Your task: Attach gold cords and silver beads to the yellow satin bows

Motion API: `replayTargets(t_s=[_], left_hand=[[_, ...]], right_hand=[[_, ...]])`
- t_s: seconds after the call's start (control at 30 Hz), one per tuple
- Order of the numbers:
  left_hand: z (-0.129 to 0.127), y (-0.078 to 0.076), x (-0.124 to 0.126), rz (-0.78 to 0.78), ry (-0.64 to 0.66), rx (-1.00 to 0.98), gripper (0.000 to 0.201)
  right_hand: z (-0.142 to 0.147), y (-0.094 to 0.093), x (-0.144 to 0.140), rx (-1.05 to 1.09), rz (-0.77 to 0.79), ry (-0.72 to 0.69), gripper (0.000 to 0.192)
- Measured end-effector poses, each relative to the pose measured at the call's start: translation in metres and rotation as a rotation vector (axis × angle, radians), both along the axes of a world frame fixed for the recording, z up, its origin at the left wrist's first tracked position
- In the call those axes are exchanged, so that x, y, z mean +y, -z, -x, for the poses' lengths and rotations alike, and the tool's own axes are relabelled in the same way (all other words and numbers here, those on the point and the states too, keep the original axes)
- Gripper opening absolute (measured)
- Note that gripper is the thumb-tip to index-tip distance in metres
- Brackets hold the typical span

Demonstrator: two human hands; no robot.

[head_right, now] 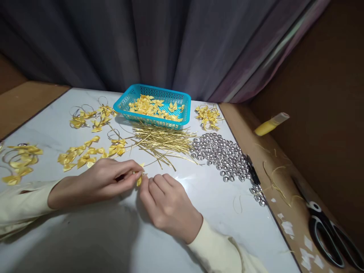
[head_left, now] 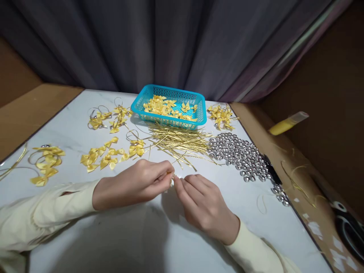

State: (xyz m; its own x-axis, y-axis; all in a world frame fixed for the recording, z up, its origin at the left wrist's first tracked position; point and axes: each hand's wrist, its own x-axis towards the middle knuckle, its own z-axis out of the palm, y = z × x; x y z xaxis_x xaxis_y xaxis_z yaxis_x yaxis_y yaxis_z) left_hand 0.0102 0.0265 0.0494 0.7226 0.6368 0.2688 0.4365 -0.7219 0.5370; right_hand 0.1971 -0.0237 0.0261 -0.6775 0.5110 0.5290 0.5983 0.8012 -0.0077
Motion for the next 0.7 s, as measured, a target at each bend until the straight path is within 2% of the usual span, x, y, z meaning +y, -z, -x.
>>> replayTargets(t_s=[0.13, 0.2, 0.37, 0.43, 0.5, 0.63, 0.7], left_hand=[[0.001, 0.002, 0.001, -0.013, 0.005, 0.006, 0.011], [0.001, 0.001, 0.002, 0.000, 0.002, -0.003, 0.011], [0.001, -0.004, 0.004, 0.050, 0.022, -0.016, 0.011], [0.001, -0.005, 0.004, 0.060, 0.033, -0.012, 0.012], [0.000, -0.005, 0.003, 0.053, 0.041, -0.005, 0.014], [0.001, -0.002, 0.001, -0.017, 0.037, -0.008, 0.015], [0.000, 0.000, -0.001, -0.047, 0.028, -0.013, 0.015]], right_hand=[[-0.001, 0.002, 0.001, -0.012, -0.001, -0.002, 0.028], [-0.002, 0.003, 0.001, 0.044, 0.047, 0.014, 0.027], [0.001, 0.001, 0.001, 0.375, 0.380, 0.101, 0.022], [0.004, 0.000, 0.001, 0.469, 0.450, 0.105, 0.019], [0.006, -0.003, 0.001, 0.520, 0.432, 0.122, 0.016], [0.009, -0.006, -0.004, 0.572, 0.203, 0.305, 0.011], [0.010, -0.007, -0.005, 0.567, 0.179, 0.337, 0.008]])
